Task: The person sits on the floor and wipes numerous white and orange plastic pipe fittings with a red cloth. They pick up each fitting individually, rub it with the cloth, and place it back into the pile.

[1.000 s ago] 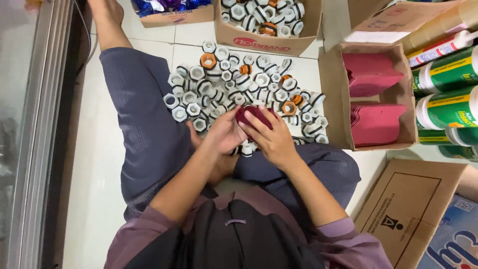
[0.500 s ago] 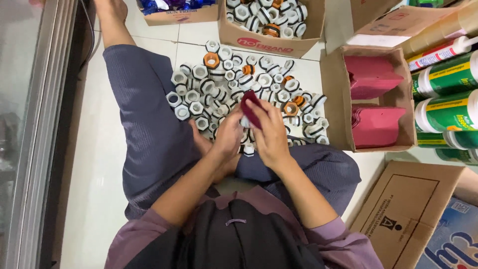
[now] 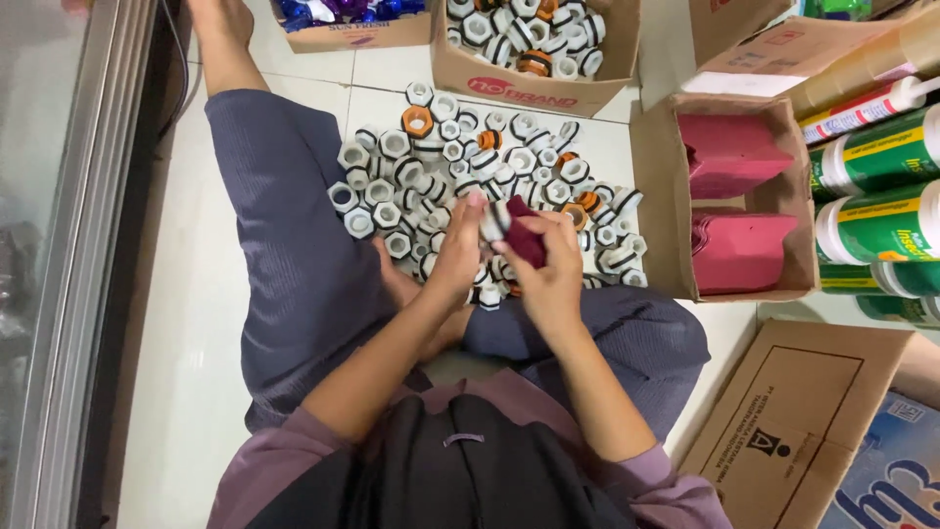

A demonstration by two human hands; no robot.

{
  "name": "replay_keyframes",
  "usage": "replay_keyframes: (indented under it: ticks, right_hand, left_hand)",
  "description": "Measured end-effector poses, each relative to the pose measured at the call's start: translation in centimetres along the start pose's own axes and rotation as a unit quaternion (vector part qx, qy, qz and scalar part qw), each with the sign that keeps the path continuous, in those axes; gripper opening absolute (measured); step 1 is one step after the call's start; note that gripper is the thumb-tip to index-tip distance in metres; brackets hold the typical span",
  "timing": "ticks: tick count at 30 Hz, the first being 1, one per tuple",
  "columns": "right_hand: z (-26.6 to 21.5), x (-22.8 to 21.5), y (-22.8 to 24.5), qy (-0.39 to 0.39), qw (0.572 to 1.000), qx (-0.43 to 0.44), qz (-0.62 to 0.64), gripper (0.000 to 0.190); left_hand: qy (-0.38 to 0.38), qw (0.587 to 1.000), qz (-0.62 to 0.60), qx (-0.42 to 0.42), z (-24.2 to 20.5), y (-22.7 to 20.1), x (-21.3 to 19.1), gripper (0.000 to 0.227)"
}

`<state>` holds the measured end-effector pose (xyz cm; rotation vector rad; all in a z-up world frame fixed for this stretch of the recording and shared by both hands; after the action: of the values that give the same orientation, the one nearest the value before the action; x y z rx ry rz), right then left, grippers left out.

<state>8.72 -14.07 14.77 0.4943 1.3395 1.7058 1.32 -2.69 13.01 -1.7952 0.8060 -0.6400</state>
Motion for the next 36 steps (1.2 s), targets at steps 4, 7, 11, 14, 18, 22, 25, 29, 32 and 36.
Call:
replay_keyframes:
  ticks: [4,7,11,14,18,22,25,29,32,36]
  right_hand:
    - [-0.1,-0.4,2.3,0.093,0.961,-0.132,-0.226,0.038]
    - [1.3,-1.9,3.7,0.167,0.956,-0.096,-0.22,0.033]
    - [2.2,-3.4,4.3,0.172,0.97,-0.086,-0.149,0.038]
    - [1.4,-0.5,3.9,0.148,0.945,-0.195,-0.216,0.04]
    - [-0.3,2.3,2.6,0.106,0.908,-0.255,-0.315,0.048]
    - [-1.1,2.8,1.8,0.05,0.905,-0.21,-0.366,0.053]
    - [-1.3,2.8,2.2,0.018,0.891,-0.209,-0.403,0.056]
    - [-2.3,2.8,3.5,0.037,0.867,-0.217,-0.448,0.052]
    - [-2.1,1.9,3.0,0.057,0.882,-0.229,-0.409,0.045]
    - [-0.8,0.6,2.8,0.018,0.904,-0.224,-0.364,0.041]
  left_hand:
    - [0.017,0.995,0.043,-0.09,3.3,4.0,-0.5,0.089]
    - [0.023,0.995,0.003,-0.099,4.9,5.3,-1.6,0.078]
    - [0.122,0.98,-0.137,-0.073,3.2,2.7,-1.2,0.05]
    - [0.142,0.977,-0.149,-0.056,3.2,2.6,-0.9,0.049]
    - [0.085,0.971,-0.204,-0.094,2.2,3.5,-0.1,0.039]
    - [0.045,0.962,-0.241,-0.124,1.7,3.1,0.2,0.035]
    - [0.0,0.968,-0.23,-0.098,1.7,1.3,0.2,0.033]
    - [-0.05,0.978,-0.164,-0.115,1.5,0.6,0.1,0.037]
    - [-0.077,0.978,-0.138,-0.133,2.1,0.2,0.1,0.042]
    - [-0.023,0.977,-0.145,-0.156,3.9,3.5,-0.1,0.037]
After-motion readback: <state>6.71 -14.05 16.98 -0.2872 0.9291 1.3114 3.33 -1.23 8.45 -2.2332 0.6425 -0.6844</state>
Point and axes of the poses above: each hand's wrist, its own z-axis towards the middle knuckle, its own x-axis out of the palm, y = z × x, the point moved 1 cm from there along z, towards the middle knuckle, and after that the axes turned 12 degrees about z, right-handed, at the moved point
